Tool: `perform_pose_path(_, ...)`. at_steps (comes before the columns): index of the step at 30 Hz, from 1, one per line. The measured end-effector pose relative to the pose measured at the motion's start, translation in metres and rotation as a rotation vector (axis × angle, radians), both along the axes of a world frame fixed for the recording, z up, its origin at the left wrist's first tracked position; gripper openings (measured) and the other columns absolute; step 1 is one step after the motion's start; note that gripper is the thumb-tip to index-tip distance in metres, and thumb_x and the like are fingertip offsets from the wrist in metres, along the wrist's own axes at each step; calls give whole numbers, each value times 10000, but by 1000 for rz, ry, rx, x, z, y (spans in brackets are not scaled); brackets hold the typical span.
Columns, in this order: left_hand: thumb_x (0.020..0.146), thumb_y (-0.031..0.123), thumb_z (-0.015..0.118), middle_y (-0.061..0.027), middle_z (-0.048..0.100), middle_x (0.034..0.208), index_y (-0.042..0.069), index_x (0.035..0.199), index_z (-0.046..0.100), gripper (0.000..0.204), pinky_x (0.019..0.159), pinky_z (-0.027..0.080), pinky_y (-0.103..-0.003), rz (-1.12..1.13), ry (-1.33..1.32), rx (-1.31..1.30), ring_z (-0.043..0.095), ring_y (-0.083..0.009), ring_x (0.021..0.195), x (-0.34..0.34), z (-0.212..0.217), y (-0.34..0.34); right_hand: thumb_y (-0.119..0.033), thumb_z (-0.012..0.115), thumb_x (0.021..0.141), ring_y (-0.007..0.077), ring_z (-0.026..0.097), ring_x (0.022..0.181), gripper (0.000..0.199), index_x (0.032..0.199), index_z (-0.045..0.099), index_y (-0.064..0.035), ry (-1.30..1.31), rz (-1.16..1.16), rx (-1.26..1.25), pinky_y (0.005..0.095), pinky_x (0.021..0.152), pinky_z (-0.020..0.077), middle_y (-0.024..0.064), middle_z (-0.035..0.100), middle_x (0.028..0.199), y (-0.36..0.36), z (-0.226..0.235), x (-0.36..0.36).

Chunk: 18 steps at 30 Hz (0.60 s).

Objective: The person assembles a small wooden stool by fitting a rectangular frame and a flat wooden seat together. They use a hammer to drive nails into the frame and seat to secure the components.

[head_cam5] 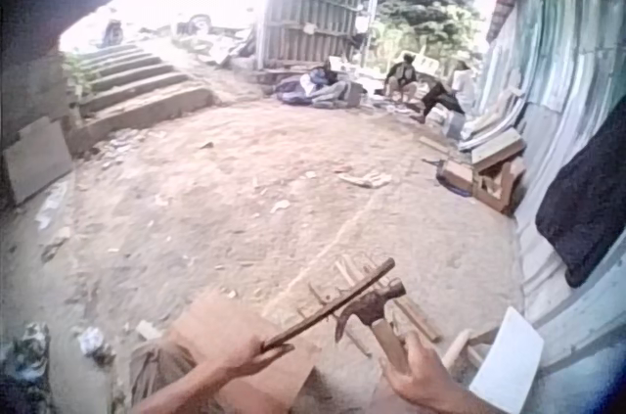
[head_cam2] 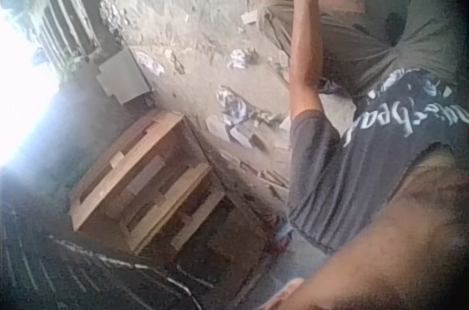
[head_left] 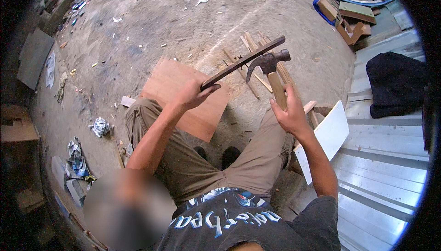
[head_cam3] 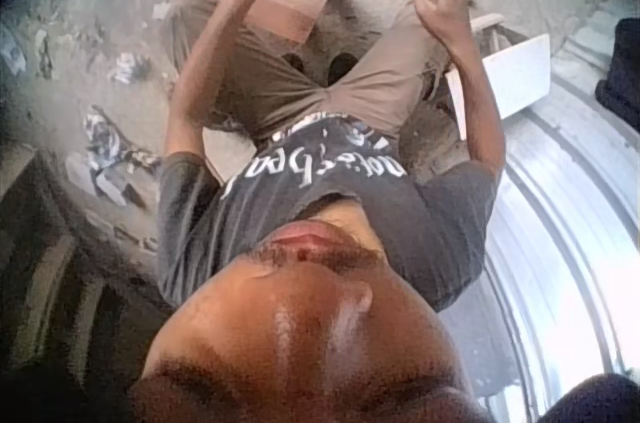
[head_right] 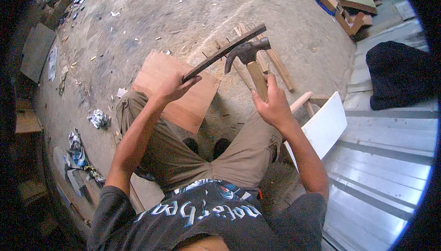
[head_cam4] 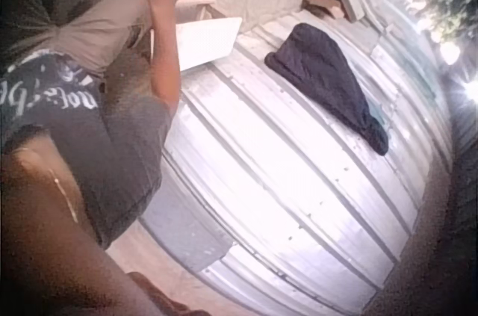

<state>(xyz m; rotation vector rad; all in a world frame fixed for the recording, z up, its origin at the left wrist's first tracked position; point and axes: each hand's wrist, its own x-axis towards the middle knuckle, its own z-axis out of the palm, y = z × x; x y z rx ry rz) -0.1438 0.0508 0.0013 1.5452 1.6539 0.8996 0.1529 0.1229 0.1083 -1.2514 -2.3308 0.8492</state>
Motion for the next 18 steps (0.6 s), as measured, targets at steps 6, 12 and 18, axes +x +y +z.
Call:
perform_pose_path(6, 942, 246, 598, -131, 537, 648, 95, 1056, 692, 212, 576, 437, -384, -44, 100, -7, 504, -200, 580, -10, 4, 6, -167, 631, 834, 488, 619, 897, 418, 1167, 463, 21, 23, 59, 26, 495, 733, 485, 320, 620, 886, 0, 2, 2)
perform_pose_path(12, 937, 235, 604, -162, 600, 691, 111, 1047, 688, 185, 598, 463, -396, -60, 268, -47, 555, -243, 597, -25, 1, 16, -186, 615, 795, 459, 630, 867, 487, 1219, 471, 5, -73, -16, -242, 476, 746, 493, 291, 628, 888, 0, -5, 4)
perform_pose_path(18, 930, 258, 621, -166, 602, 686, 84, 1000, 678, 196, 591, 463, -398, -88, 285, 0, 571, -246, 593, -35, -1, 20, -165, 614, 825, 314, 632, 692, 364, 1138, 492, -25, 77, 12, -401, 414, 626, 497, 181, 620, 811, -2, -12, 6)
